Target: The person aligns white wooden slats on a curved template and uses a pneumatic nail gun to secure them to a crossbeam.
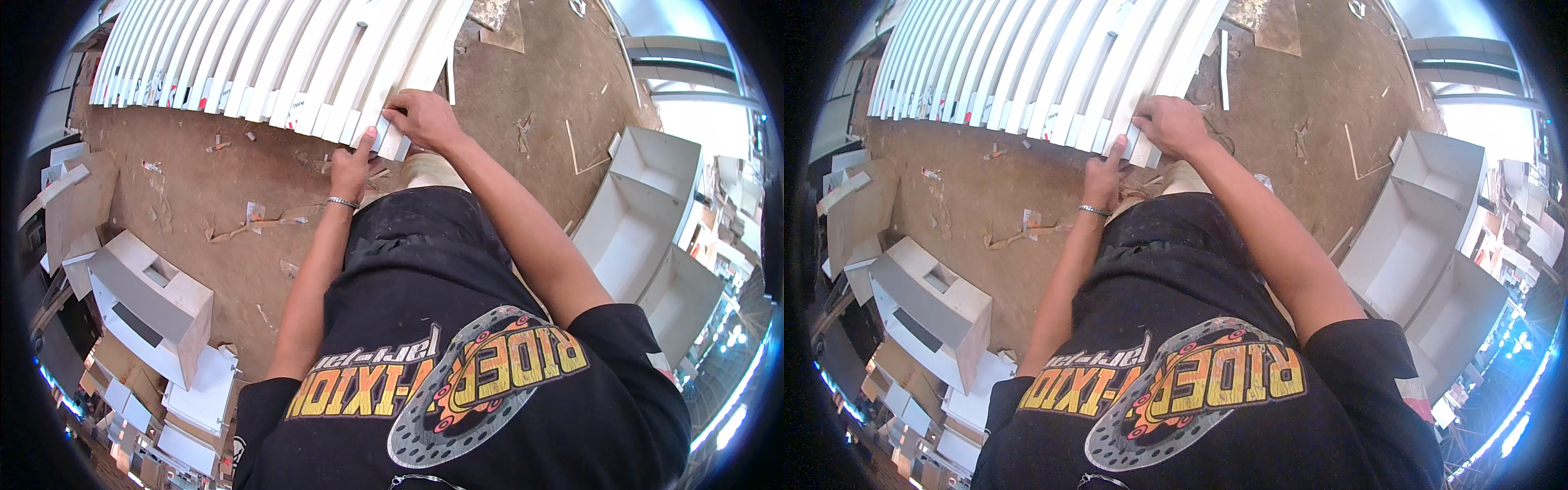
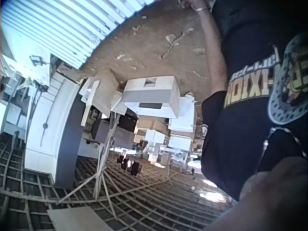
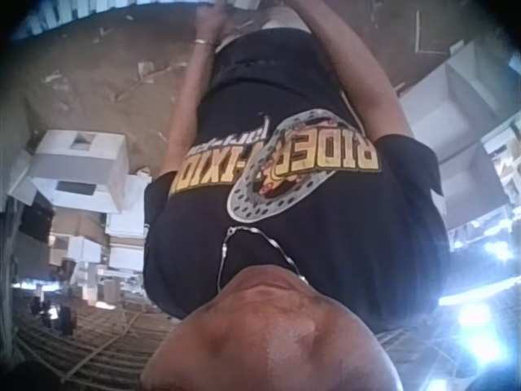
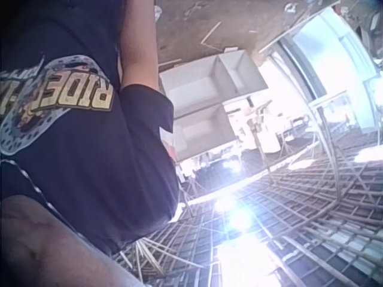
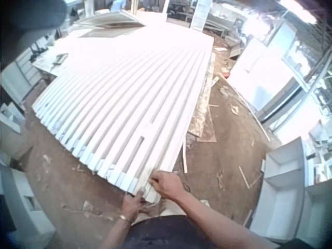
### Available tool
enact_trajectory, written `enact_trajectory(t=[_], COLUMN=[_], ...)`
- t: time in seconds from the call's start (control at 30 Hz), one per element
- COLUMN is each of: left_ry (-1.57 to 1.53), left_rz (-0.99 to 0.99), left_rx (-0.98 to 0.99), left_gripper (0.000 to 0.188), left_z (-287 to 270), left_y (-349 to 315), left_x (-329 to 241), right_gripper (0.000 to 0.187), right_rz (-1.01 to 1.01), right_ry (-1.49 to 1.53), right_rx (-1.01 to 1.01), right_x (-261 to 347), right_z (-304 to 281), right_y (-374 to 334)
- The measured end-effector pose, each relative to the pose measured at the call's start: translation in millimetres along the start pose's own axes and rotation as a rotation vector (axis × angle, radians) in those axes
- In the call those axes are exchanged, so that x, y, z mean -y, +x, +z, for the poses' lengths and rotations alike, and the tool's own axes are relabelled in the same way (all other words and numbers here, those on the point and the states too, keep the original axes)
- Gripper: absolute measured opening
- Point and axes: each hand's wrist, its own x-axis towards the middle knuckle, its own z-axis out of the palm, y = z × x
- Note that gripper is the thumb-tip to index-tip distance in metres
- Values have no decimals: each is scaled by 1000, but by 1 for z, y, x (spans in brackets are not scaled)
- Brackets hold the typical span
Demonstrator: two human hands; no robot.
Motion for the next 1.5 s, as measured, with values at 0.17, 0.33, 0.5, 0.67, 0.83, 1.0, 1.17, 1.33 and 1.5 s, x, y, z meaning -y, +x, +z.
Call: enact_trajectory(t=[0.17,0.33,0.5,0.67,0.83,1.0,1.17,1.33,1.5], left_ry=[-58,-106,-163,-218,-267,-210,-177,-83,-86], left_rz=[-10,-18,1,-42,-6,62,100,113,134], left_rx=[54,119,187,164,134,127,108,101,37], left_gripper=[54,57,59,51,49,47,44,43,42], left_z=[-3,-8,-15,-19,-19,-23,-17,-23,-18], left_y=[1,2,-3,-8,-19,-15,-18,-8,-13], left_x=[0,3,7,12,13,24,17,19,16], right_gripper=[25,25,24,26,29,34,35,35,28], right_rz=[-50,-100,-138,91,221,302,250,172,167], right_ry=[20,18,48,178,95,6,-31,-16,103], right_rx=[14,51,-21,-193,-81,138,104,31,-104], right_x=[-5,-8,-9,1,16,20,19,11,11], right_z=[2,-1,3,17,12,-5,-7,1,15], right_y=[0,1,-2,-9,3,19,14,8,-2])
